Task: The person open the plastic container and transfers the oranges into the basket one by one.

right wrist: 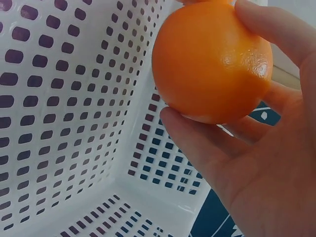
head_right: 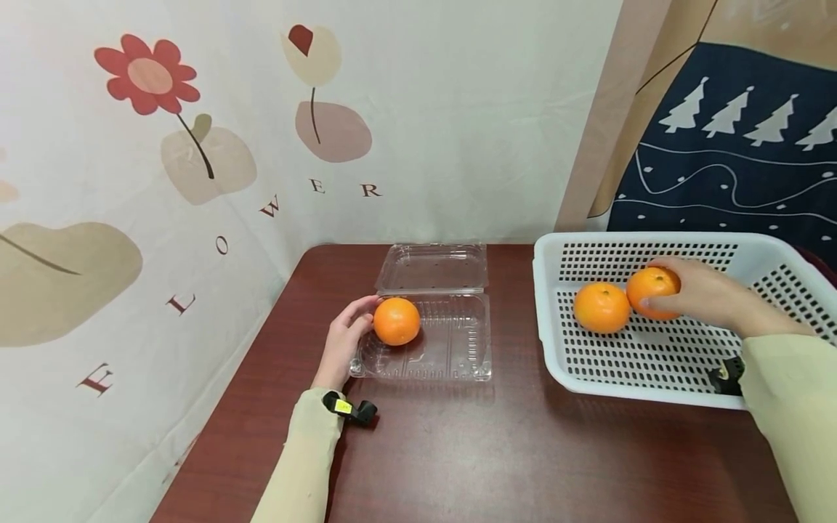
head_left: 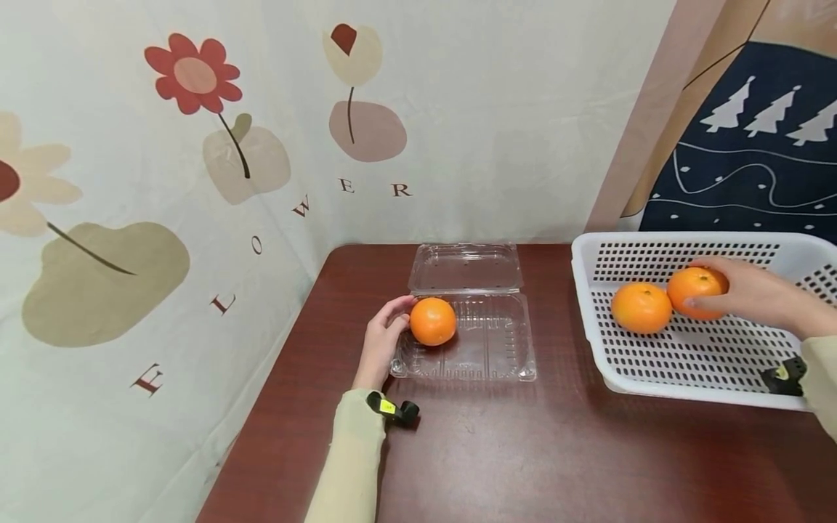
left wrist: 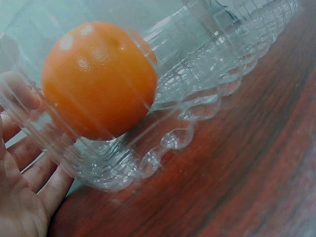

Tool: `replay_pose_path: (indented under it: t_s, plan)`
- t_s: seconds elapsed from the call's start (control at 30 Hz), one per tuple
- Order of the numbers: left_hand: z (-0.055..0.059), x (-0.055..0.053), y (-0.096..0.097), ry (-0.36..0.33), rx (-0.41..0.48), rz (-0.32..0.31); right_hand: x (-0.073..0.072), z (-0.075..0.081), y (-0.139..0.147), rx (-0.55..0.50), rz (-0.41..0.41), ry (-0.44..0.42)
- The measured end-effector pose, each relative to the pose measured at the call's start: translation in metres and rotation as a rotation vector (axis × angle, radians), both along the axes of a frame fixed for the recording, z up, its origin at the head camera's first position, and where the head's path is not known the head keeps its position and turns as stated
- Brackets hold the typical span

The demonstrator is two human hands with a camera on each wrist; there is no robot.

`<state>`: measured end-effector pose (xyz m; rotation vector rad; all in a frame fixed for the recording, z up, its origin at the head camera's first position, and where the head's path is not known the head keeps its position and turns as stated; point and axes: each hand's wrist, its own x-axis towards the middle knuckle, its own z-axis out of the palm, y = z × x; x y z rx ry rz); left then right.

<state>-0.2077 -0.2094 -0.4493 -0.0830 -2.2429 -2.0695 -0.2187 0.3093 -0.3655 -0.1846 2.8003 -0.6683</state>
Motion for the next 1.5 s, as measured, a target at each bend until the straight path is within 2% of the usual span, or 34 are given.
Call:
replay_pose_path:
  t_s: [0.17,0.43,0.67,0.83,1.2,1.5]
  plan:
    - [-0.001,0.002,0.001,-0.007,-0.004,-0.005,0.000,-0.004,0.002,0.014,0.007,-0.010]
    - [0.020,0.010,0.005,-0.016,-0.011,-0.019,-0.001,-0.008,0.003,0.019,0.019,-0.024]
    - [0.017,0.010,0.005,-0.010,0.014,-0.022,-0.001,-0.007,0.004,0.061,0.022,-0.034]
    - [0.020,0.012,0.005,-0.012,-0.008,-0.022,-0.002,-0.008,0.006,0.041,0.008,-0.062]
    - [0.022,0.012,0.006,-0.015,-0.026,-0.020,-0.008,-0.018,0.013,0.082,0.005,-0.068]
    - [0.022,0.013,0.006,-0.019,-0.019,-0.020,-0.004,-0.014,0.009,0.073,0.003,-0.086]
